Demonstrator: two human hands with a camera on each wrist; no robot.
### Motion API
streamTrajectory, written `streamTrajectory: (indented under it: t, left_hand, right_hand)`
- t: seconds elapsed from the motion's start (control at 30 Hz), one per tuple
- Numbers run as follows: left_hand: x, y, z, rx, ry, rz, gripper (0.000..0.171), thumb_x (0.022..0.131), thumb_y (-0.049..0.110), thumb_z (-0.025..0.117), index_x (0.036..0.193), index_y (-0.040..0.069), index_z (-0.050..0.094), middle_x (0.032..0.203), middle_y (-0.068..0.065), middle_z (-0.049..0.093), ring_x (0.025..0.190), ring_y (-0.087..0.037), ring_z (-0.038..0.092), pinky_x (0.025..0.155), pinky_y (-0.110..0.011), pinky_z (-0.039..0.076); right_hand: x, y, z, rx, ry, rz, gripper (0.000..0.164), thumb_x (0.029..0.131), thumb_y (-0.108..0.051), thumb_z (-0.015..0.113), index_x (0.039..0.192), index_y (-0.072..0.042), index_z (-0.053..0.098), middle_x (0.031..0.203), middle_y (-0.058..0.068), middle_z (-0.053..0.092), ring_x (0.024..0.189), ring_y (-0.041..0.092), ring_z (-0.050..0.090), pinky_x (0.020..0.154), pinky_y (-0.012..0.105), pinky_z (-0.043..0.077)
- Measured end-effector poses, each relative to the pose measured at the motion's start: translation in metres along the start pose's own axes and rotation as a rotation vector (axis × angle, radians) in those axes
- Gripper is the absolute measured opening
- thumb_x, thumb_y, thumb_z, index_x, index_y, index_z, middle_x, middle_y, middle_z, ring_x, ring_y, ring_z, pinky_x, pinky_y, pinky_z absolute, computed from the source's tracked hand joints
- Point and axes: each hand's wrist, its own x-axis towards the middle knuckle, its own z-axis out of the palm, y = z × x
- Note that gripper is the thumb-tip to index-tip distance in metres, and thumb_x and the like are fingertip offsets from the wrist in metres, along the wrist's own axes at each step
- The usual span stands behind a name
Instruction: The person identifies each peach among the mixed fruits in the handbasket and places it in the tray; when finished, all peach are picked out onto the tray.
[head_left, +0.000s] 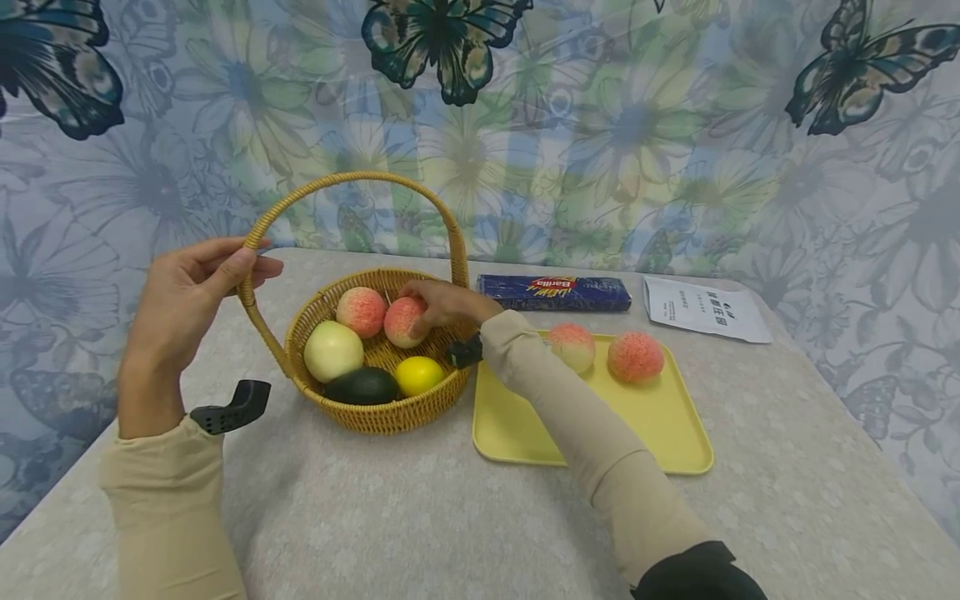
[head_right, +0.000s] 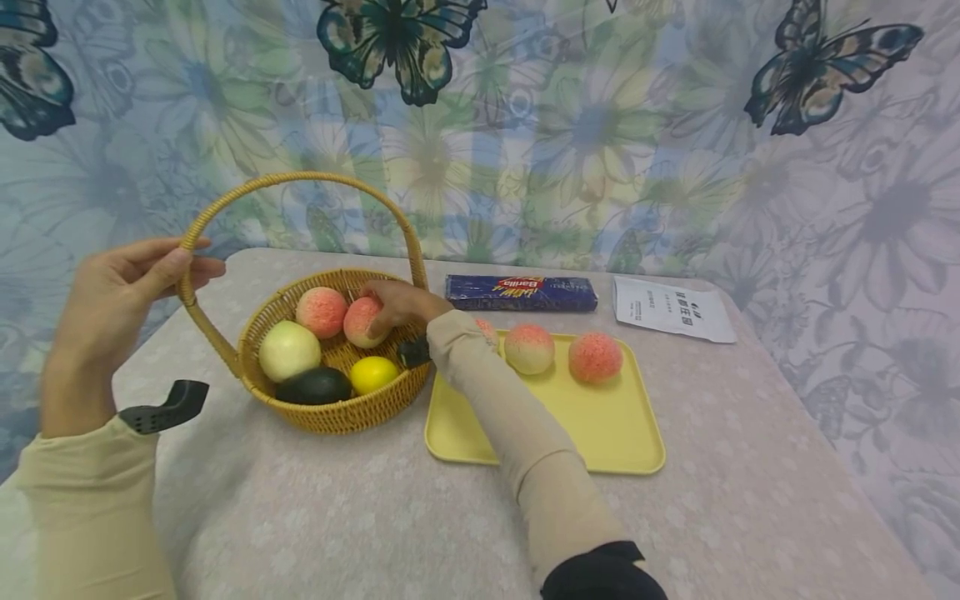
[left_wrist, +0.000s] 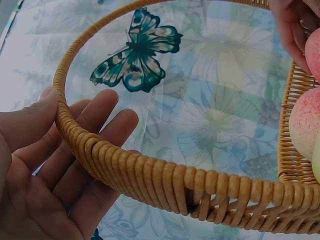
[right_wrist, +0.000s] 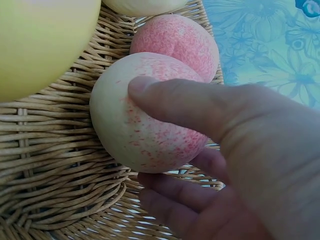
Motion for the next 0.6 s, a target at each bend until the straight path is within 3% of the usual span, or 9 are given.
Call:
streamTrajectory:
  t: [0.17,0.43,0.6]
  left_hand:
    - [0.0006,-0.0006,0.0000,-0.009,-0.004,0.002,0.033,0.095,0.019,0.059,0.122,0.000,0.063,0.093,0.005,0.074,0.092,-0.005,0.067,0.081,-0.014,0.042]
    - [0.0003,-0.0012,0.0000,-0.012,-0.004,0.007,0.033,0.096,0.019,0.059,0.122,0.000,0.063,0.093,0.005,0.074,0.092,-0.006,0.067,0.081,-0.014,0.043]
    - [-0.0005,-0.0015,-0.0002,-0.033,-0.005,0.015,0.032,0.095,0.017,0.059,0.121,-0.001,0.063,0.093,0.004,0.074,0.091,-0.005,0.068,0.081,-0.014,0.044]
  right_hand:
    - [-0.0012,-0.0001,-0.0001,0.009,0.010,-0.009,0.061,0.086,-0.017,0.073,0.139,-0.012,0.042,0.137,0.009,0.048,0.119,0.021,0.049,0.098,0.032,0.041]
    - [-0.0023,-0.0003,0.0005,-0.003,0.009,-0.023,0.068,0.087,-0.017,0.072,0.145,-0.010,0.039,0.140,0.009,0.047,0.122,0.021,0.049,0.099,0.031,0.041]
    - [-0.0037,-0.0037,0.0007,-0.006,0.033,-0.039,0.066,0.086,-0.022,0.072,0.144,-0.012,0.043,0.135,0.006,0.053,0.114,0.018,0.053,0.094,0.029,0.044]
